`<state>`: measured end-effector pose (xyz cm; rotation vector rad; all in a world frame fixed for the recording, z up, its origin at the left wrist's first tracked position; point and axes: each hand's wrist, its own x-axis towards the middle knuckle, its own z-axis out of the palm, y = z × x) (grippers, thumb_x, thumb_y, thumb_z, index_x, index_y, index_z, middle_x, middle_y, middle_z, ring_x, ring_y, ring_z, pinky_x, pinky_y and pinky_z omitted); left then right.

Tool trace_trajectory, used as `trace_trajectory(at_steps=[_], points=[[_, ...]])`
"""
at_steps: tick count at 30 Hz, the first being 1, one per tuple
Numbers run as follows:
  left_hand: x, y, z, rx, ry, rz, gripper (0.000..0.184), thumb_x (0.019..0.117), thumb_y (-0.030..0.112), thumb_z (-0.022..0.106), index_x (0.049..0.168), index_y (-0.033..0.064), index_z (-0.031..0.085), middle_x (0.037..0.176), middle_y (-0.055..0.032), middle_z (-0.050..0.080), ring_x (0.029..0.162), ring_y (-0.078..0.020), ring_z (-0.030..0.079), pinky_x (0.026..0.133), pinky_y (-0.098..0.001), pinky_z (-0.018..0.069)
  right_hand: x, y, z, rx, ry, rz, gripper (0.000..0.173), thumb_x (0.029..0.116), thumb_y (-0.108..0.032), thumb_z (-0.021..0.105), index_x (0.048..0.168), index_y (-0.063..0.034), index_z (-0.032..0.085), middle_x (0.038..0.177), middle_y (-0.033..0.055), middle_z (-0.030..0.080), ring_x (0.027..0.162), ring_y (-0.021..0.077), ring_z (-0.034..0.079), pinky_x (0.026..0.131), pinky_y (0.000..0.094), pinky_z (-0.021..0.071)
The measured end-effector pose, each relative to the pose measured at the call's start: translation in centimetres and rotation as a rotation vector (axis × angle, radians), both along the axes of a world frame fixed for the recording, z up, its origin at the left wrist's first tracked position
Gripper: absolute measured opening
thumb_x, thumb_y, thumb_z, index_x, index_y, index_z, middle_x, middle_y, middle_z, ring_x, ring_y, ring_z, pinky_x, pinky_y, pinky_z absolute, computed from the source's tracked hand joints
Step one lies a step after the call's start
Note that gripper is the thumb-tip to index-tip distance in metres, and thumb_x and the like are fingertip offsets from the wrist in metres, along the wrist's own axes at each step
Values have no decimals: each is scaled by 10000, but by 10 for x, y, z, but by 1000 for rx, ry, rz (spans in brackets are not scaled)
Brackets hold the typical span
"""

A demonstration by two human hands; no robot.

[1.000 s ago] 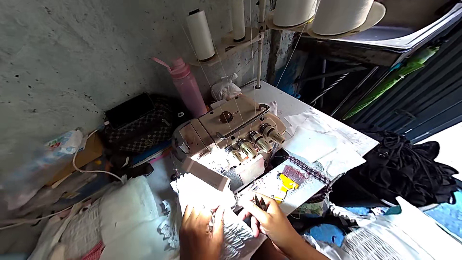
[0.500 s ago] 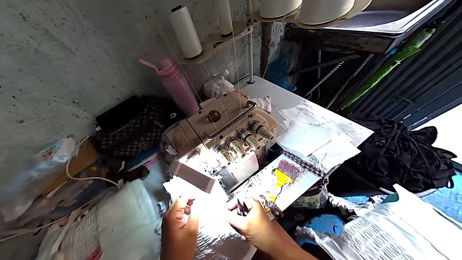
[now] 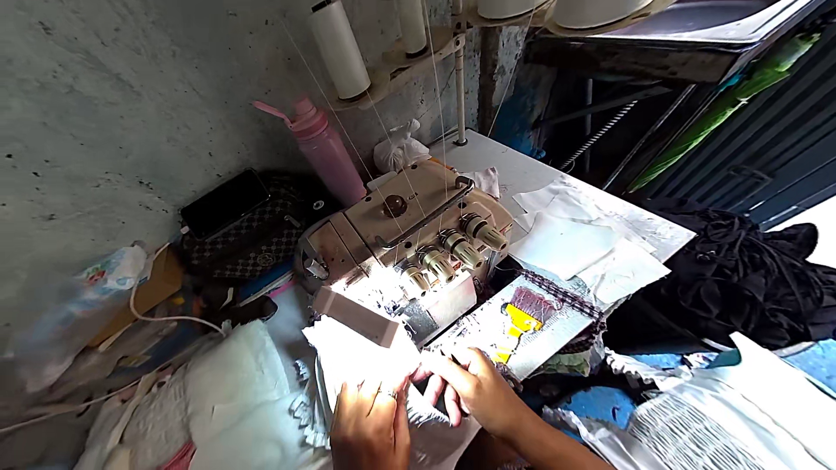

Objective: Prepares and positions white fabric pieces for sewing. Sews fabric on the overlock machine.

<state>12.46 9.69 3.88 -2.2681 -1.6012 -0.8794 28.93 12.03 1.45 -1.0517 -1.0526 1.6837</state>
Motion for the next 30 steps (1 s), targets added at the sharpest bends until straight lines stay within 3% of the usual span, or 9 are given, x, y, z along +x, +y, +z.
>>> trace_trajectory(at_steps=[5,9,13,16,19,22,26,30], points=[[-4,2,1,-7,5,-31,228,914,180,612,810,102,799,759,-38,720,779,-189,638,738,-275,484,1,5,2,36,-64,23,314,1050,-191,488,881,-96,736,619,-88,686,402,-45,496,398,150,414],[-2,0,4,-31,16,-26,237,922,175,598,842,100,808,784,-44,737,770,-196,646,719,-276,494,-5,4,2,120,-190,-46,253,994,-192,628,752,-129,670,594,-113,647,424,-56,501,417,142,419],[8,-8,-1,-37,36,64,236,860,164,511,730,40,665,731,-110,662,747,-258,641,723,-333,505,-14,0,-10,270,-248,-189,185,908,-184,655,738,-127,703,593,-120,626,470,-76,517,457,131,437],[7,-2,-3,-12,37,100,317,873,244,524,738,4,682,784,-171,676,803,-320,652,783,-385,513,-18,0,-16,376,-383,-281,191,848,-241,674,702,-120,701,568,-89,582,502,-48,511,484,177,413],[1,4,1,-25,85,94,394,912,317,558,668,35,686,824,-183,672,842,-343,646,791,-414,511,-19,1,-19,442,-450,-314,242,829,-274,672,638,-131,632,528,-87,501,482,-30,452,465,199,353],[-3,5,3,-21,165,108,436,906,371,571,610,59,640,871,-226,690,949,-424,650,844,-486,501,-19,2,-20,451,-462,-317,250,829,-282,670,634,-132,629,521,-80,501,472,-20,454,460,212,355],[-5,7,2,-37,196,87,431,926,377,560,713,43,729,817,-153,716,875,-380,682,856,-489,523,-19,2,-20,462,-454,-324,225,823,-255,680,648,-116,649,531,-77,512,479,-34,447,465,188,348],[-3,6,0,-77,154,55,380,945,320,551,854,44,796,919,-133,768,885,-342,705,823,-456,536,-20,3,-22,472,-454,-333,229,816,-270,687,644,-128,637,528,-82,500,479,-30,442,463,193,343]])
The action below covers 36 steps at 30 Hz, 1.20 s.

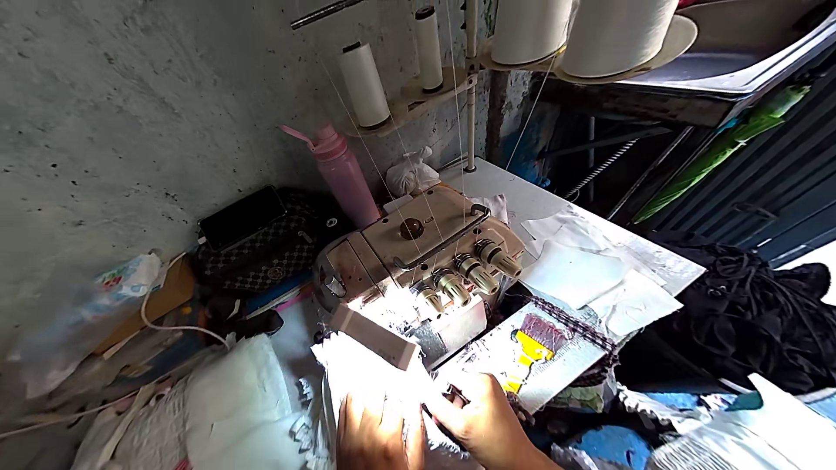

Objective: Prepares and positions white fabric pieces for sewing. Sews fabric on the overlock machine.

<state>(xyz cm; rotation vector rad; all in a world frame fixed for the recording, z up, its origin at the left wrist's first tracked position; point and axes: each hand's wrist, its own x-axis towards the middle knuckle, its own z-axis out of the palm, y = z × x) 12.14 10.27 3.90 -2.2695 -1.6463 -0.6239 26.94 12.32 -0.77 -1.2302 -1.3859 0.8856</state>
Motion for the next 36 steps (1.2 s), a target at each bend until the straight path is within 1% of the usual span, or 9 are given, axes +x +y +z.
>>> trace_trajectory(at_steps=[2,5,6,9,11,13,18,24,36], points=[[1,0,-1,1,-7,-11,368,949,306,544,859,52,795,930,-127,769,893,-326,711,819,-439,544,2,3,0,4,16,-3,190,789,-290,710,694,-143,636,557,-107,488,494,-45,421,471,170,334],[0,0,-3,2,-13,-21,361,959,287,545,881,45,801,943,-123,777,902,-308,714,834,-418,539,9,16,8,46,48,7,196,820,-310,734,930,-151,701,614,-153,497,513,-77,425,481,119,365],[0,0,-4,9,-11,-20,359,957,283,547,860,43,797,912,-123,771,887,-308,710,826,-414,539,10,22,12,84,-30,-26,230,827,-308,703,977,-136,734,611,-138,508,513,-52,433,482,145,376],[1,-1,-6,28,-5,-18,348,952,265,554,791,55,780,855,-129,757,851,-307,708,799,-409,540,8,33,26,186,-363,-110,253,829,-303,652,926,-110,782,647,-10,637,545,131,591,485,355,467],[2,-1,-6,31,-11,-15,338,951,254,558,786,56,777,854,-142,747,856,-314,703,791,-400,544,5,37,30,210,-442,-118,220,808,-302,665,824,-104,759,648,27,654,560,184,635,470,405,468],[3,-1,-6,28,-14,-8,327,945,249,570,790,53,781,867,-152,752,864,-324,707,789,-404,548,5,39,32,200,-448,-104,203,797,-300,670,768,-106,722,619,23,620,546,179,615,460,395,446],[2,-2,-6,5,-15,-8,309,936,235,579,795,51,783,875,-148,759,870,-323,710,814,-411,541,5,42,29,196,-427,-128,203,800,-314,661,736,-123,687,563,-6,551,495,141,550,435,350,396],[4,-3,-3,-6,-5,20,305,941,230,567,786,72,777,877,-130,758,872,-307,711,774,-393,551,5,44,28,221,-460,-180,226,797,-322,667,727,-107,670,551,6,543,480,152,551,422,353,400],[4,-4,-5,-9,7,22,329,954,248,558,784,80,785,909,-153,759,891,-323,708,790,-402,545,3,44,22,241,-434,-213,208,794,-309,654,715,-117,650,545,-11,523,468,123,525,414,319,382]])
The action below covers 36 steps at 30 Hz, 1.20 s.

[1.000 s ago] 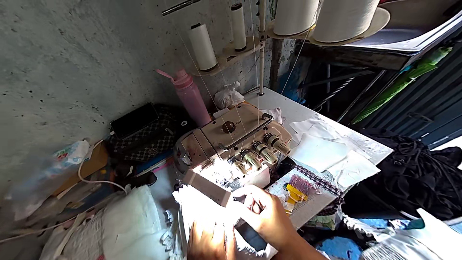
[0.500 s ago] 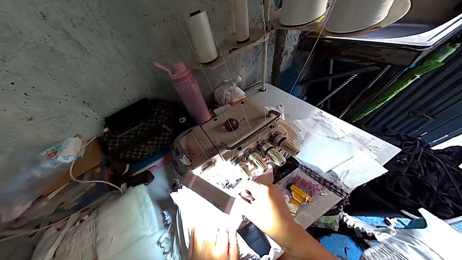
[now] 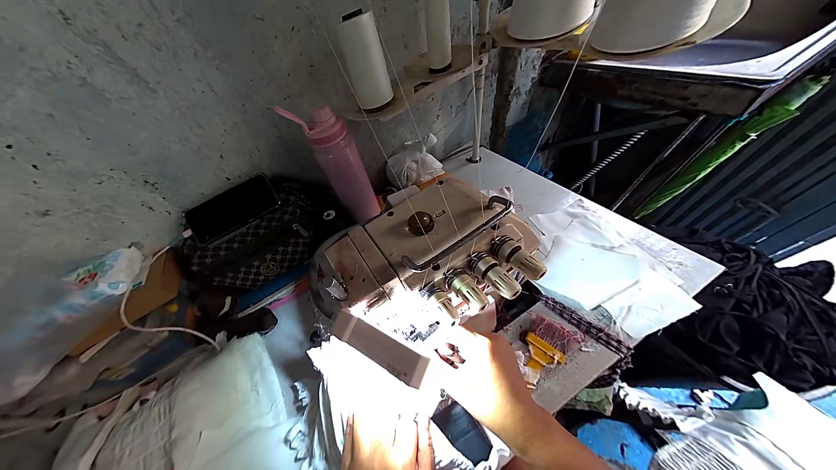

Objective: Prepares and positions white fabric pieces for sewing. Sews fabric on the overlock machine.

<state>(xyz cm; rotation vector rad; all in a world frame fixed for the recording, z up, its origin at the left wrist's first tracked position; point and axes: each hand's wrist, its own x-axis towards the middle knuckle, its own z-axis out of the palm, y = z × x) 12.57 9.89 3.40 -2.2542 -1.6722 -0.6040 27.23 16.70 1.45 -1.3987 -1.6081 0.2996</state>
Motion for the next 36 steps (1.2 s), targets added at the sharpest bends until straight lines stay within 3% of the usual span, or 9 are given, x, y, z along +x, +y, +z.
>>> trace_trajectory(at_steps=[6,19,22,25,29,33,36], points=[[6,0,1,1,14,30,336,962,269,551,807,105,800,949,-151,759,919,-329,704,802,-425,541,0,0,0,-1,3,-13,203,792,-308,644,719,-119,658,546,-20,523,470,110,515,420,309,378],[3,2,1,4,38,5,384,972,282,515,764,91,775,877,-161,737,868,-332,707,778,-434,547,-3,-3,-5,18,9,-34,183,795,-298,653,747,-121,665,560,-19,540,477,111,530,418,312,391],[2,3,2,-1,44,-1,380,972,282,520,770,90,778,861,-156,734,867,-337,706,775,-435,546,-1,-9,-9,-1,133,35,177,849,-261,643,880,-102,716,632,-35,608,533,57,559,478,252,447],[0,4,3,-3,47,-6,383,984,285,512,789,91,779,839,-143,727,845,-324,702,748,-428,547,1,-22,-14,-91,340,193,239,878,-292,653,1016,-97,662,733,-81,614,600,-33,530,536,150,450],[-5,5,3,-30,-51,-43,369,981,286,530,830,74,791,797,-111,719,809,-289,684,734,-397,540,-8,-28,-23,-142,522,242,198,852,-225,706,989,-115,615,754,-91,575,621,-69,500,554,101,424],[-12,7,8,-49,-154,-72,305,898,229,592,682,41,697,686,-109,668,751,-276,662,751,-374,517,-11,-25,-18,-146,660,280,177,828,-139,700,953,-103,580,721,-103,516,599,-78,454,542,81,382],[-17,13,5,-39,-227,-99,291,921,204,573,732,60,741,709,-68,686,769,-202,657,782,-320,501,-13,-24,-17,-163,705,290,169,835,-123,694,955,-97,577,720,-106,505,606,-77,457,551,81,387]])
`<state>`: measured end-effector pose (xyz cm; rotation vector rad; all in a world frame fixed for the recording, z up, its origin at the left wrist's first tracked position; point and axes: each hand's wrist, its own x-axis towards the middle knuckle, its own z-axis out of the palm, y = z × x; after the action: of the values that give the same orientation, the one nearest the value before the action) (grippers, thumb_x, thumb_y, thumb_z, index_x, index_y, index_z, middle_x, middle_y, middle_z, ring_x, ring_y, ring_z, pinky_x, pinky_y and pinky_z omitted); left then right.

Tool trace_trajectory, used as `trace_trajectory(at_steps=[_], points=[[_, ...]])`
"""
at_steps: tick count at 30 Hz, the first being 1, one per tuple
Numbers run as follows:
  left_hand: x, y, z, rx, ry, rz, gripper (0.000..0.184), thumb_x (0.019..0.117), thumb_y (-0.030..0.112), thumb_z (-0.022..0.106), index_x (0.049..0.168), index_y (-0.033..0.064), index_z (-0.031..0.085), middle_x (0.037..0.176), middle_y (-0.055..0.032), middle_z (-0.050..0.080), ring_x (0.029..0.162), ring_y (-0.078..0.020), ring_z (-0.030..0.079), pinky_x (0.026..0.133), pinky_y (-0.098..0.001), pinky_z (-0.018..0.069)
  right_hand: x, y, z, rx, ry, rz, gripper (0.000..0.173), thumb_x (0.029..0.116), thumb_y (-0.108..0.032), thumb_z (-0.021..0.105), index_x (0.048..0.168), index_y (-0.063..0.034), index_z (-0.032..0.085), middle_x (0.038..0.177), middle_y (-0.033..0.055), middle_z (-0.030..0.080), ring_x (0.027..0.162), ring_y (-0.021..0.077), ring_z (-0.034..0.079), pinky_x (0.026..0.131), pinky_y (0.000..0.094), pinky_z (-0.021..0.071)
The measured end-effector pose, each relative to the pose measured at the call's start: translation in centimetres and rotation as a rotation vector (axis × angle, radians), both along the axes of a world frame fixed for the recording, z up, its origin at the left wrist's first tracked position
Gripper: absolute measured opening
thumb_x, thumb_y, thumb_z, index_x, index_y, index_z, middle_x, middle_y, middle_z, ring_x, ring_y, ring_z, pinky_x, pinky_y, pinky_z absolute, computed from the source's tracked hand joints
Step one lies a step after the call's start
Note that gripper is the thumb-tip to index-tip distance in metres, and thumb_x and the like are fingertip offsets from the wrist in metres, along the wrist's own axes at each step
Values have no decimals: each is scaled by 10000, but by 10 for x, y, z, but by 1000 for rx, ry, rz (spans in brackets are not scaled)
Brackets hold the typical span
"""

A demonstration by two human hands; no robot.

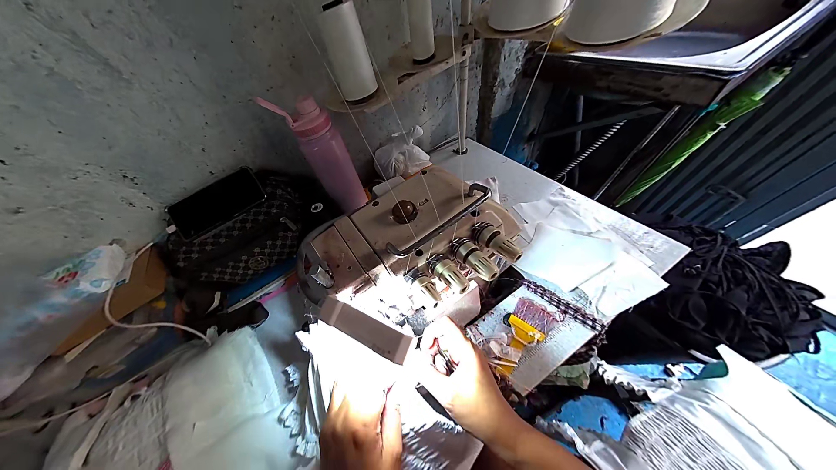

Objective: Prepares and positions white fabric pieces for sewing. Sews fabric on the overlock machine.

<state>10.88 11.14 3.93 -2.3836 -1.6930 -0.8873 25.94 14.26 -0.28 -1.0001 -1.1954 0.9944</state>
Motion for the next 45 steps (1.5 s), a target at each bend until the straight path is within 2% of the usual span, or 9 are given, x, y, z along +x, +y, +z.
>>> trace_trajectory(at_steps=[5,9,14,17,20,24,30,41,45], points=[[3,-2,6,126,123,42,242,851,186,598,677,31,663,700,-138,648,777,-333,677,824,-447,546,-1,2,2,-36,85,25,156,845,-94,686,940,-99,563,740,-103,511,632,-69,468,577,85,389],[37,-31,2,105,124,87,294,944,346,535,1055,150,724,983,-103,706,958,-318,596,913,-478,378,1,3,2,-35,102,50,129,823,-40,653,916,-73,570,761,-84,531,669,-57,507,620,100,433],[32,-22,-25,209,72,173,423,855,532,608,770,147,758,891,-95,714,879,-296,620,834,-437,449,1,6,4,-32,108,70,120,847,-55,672,905,-80,569,757,-89,534,666,-57,502,620,101,424],[33,-22,-24,237,130,212,333,838,388,627,633,127,661,846,-111,700,843,-325,637,833,-473,465,2,6,5,-45,92,74,111,848,-59,671,900,-77,574,761,-82,539,669,-55,504,621,101,423],[36,-28,-20,215,215,289,138,799,178,572,743,80,651,861,-141,683,939,-397,635,962,-567,394,0,7,3,-11,71,51,98,845,-62,669,887,-68,581,750,-79,535,663,-56,497,614,100,415],[21,-26,-7,203,186,210,174,806,74,535,767,29,699,803,-138,701,778,-350,652,699,-438,514,0,8,1,-4,59,56,85,852,-85,680,893,-58,610,743,-81,551,667,-55,512,621,107,428],[13,-20,-6,220,217,102,264,853,120,518,769,87,766,856,-91,745,777,-291,671,664,-377,519,2,7,0,-5,46,84,80,885,-119,657,941,-67,633,726,-103,544,639,-62,497,601,108,419],[17,-18,-5,188,221,156,609,805,672,587,737,85,734,824,-121,709,784,-317,664,661,-425,513,10,-1,1,-28,-54,128,162,877,-149,641,1012,-59,645,794,-87,589,683,-64,528,620,109,440],[29,-16,-10,219,287,223,268,782,288,609,715,41,686,766,-153,672,791,-379,677,699,-487,524,10,0,-2,-5,-17,172,189,883,-100,653,1050,-24,608,840,-52,577,712,-51,524,642,105,442]])
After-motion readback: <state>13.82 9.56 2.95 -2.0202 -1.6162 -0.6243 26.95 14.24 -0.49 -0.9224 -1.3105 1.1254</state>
